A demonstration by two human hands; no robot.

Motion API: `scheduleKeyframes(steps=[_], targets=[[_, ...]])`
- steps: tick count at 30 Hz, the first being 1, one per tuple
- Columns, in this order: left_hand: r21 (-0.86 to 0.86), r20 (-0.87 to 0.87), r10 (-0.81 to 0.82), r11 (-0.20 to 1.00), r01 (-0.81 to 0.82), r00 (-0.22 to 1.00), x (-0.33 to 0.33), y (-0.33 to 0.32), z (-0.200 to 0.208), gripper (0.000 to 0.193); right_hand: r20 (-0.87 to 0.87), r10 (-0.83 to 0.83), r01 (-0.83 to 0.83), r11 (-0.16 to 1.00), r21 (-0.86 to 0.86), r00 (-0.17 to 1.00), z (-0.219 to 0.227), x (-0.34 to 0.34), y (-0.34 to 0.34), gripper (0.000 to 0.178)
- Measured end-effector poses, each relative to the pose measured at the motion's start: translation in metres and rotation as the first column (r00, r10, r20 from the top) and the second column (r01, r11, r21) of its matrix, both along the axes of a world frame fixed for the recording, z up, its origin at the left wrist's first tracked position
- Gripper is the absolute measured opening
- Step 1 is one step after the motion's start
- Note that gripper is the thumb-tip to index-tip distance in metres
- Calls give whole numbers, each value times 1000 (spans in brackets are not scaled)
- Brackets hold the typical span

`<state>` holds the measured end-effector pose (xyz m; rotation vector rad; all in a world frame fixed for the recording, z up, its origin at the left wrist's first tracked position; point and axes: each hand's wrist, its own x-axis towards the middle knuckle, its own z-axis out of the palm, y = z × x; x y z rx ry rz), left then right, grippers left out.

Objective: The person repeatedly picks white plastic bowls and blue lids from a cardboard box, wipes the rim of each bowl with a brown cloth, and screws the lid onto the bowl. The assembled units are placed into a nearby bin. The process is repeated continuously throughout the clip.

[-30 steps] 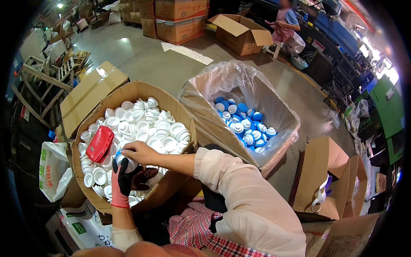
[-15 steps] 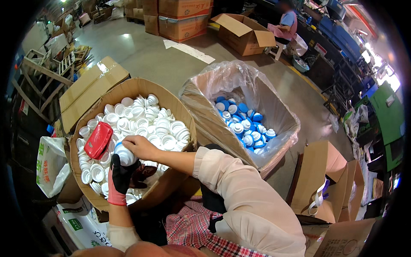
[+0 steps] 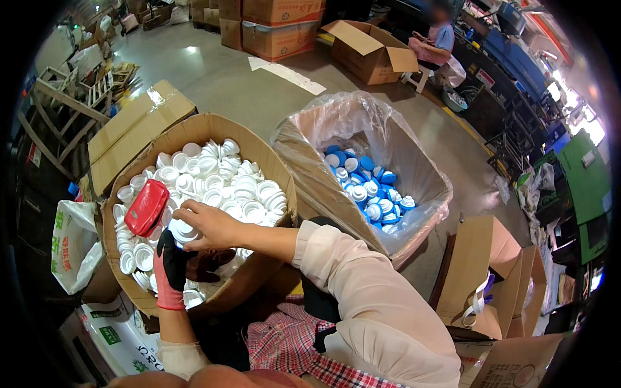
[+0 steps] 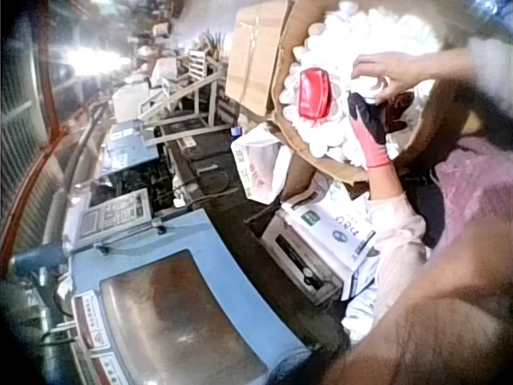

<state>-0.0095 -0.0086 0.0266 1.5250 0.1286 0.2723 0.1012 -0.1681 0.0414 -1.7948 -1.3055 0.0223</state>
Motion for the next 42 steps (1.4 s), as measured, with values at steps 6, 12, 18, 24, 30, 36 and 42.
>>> scheduleKeyframes(steps=[6,12,18,24,30,36,42], targets=[[-33,-78,108,993,-110,991,0,-4,-3,39,109,-37,40,999,-26,993,-5,-4,1,63],[6,-58,63,998,-63,996,-1,-2,1,39,109,-75,73,997,21,991,-5,-6,3,65],[-369,-92,43,926,-74,995,0,-3,-15,46,-92,-202,196,979,-63,975,-3,-10,6,69],[-94,-91,84,991,-93,992,2,4,-4,47,-62,-24,24,1000,-8,998,2,2,-6,72],[523,212,97,830,-197,973,3,-2,-4,45,-89,-95,97,995,26,992,3,-1,-5,72],[-73,-83,110,990,-117,990,1,-2,0,44,-42,-35,36,998,45,999,-6,1,-3,73],[6,10,57,998,-57,998,0,-6,9,45,-34,-5,9,995,103,999,-1,1,-3,70]])
